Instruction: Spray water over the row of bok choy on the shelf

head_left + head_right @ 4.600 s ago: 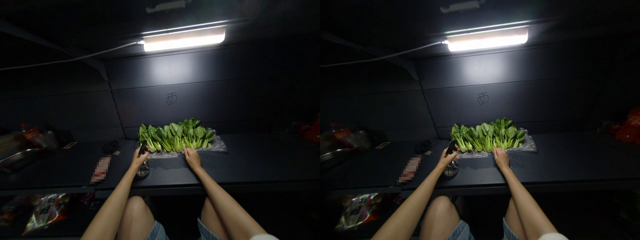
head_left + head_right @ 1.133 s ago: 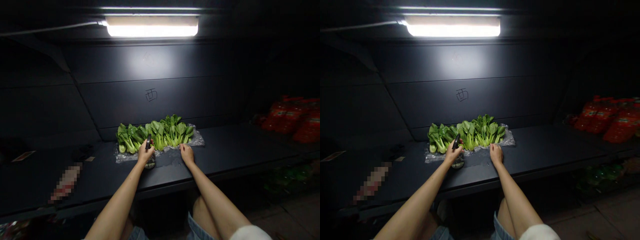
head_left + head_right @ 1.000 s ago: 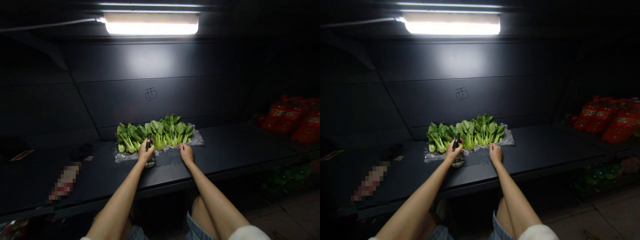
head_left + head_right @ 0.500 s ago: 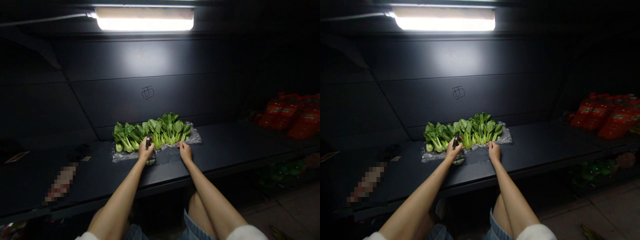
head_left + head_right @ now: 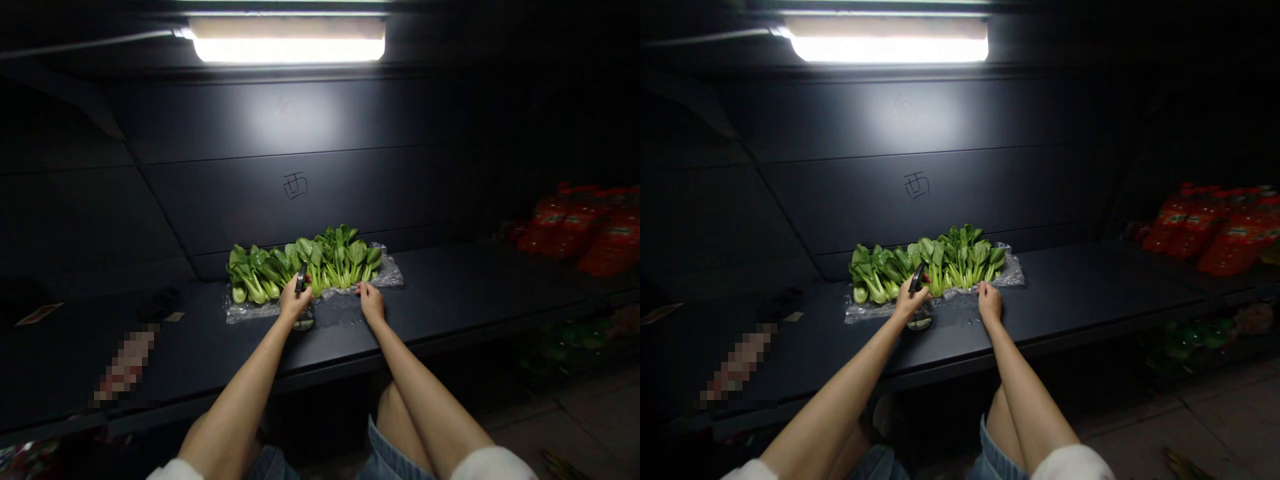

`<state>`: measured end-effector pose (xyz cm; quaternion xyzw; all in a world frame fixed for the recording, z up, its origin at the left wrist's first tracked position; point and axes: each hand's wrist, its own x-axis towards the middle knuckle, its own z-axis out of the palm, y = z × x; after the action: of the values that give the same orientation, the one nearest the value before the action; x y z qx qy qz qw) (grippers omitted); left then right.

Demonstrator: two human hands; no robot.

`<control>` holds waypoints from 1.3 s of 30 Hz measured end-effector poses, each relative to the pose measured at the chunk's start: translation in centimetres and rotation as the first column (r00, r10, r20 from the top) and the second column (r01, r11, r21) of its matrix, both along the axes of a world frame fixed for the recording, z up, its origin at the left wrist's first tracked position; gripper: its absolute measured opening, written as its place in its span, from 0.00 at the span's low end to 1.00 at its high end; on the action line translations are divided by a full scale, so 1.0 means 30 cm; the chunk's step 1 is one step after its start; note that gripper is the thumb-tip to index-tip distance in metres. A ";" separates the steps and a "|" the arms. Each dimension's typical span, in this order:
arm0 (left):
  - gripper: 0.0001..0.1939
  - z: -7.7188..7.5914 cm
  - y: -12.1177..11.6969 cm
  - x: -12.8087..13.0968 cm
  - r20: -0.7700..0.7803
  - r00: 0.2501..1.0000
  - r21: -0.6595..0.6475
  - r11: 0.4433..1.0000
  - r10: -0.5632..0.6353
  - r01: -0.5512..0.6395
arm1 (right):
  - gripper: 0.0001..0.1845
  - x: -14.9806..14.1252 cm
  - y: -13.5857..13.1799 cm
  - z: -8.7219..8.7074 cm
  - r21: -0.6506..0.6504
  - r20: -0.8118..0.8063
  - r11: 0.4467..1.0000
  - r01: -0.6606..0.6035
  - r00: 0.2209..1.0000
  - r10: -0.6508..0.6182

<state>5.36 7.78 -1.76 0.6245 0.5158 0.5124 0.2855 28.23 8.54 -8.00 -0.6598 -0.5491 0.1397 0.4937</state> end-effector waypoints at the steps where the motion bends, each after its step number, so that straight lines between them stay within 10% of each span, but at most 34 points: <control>1: 0.11 -0.001 -0.002 0.000 0.006 1.000 0.000 1.000 -0.005 0.005 | 0.24 0.000 0.000 -0.001 0.004 -0.002 1.000 0.002 1.000 -0.002; 39: 0.10 0.021 -0.013 0.067 -0.077 0.978 -0.077 0.979 -0.196 0.190 | 0.28 0.014 0.008 -0.007 0.047 -0.143 0.995 0.085 0.987 -0.078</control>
<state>7.37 7.40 -1.12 0.6823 0.4817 0.4374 0.3332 28.65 8.79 -8.21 -0.6568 -0.4889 0.1509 0.5539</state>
